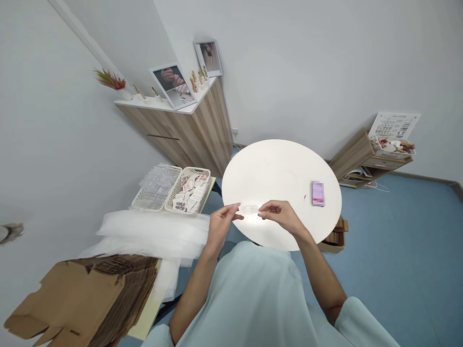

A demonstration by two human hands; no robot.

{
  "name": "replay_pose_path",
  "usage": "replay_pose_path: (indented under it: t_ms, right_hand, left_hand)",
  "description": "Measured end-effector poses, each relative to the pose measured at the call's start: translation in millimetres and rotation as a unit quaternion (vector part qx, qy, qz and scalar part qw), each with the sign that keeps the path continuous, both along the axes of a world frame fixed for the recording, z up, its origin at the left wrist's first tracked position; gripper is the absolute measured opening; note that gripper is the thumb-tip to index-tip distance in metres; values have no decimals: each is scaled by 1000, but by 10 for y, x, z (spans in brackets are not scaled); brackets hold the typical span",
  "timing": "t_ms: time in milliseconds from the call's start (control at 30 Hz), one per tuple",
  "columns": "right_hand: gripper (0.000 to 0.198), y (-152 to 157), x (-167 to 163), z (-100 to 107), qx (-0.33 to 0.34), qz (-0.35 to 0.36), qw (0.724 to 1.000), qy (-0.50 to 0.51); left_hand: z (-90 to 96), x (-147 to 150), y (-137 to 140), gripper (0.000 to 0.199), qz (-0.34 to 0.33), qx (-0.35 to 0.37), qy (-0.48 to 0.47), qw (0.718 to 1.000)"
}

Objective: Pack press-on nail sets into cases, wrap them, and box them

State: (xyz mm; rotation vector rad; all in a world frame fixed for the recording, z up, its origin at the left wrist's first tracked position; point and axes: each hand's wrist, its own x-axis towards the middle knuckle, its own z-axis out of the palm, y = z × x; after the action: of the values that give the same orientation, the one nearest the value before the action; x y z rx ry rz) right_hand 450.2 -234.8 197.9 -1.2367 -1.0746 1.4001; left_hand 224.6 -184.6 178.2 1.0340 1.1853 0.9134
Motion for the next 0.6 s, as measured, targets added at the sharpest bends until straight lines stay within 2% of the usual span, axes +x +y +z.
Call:
replay_pose_path:
  t_ms: [233,467,600]
  right_hand:
    - [30,-90,-3,-47,0,-18,1000,-13]
    - [30,-145,-11,-69,0,-57,998,-22]
    - [35,-130,28,-107,-30,-52,998,30]
  left_hand:
    - [49,18,85,58,-43,8,-64,997]
    - [39,49,148,52,-67,24,-72,995]
    - [79,79,152,46,-82,23,-111,990]
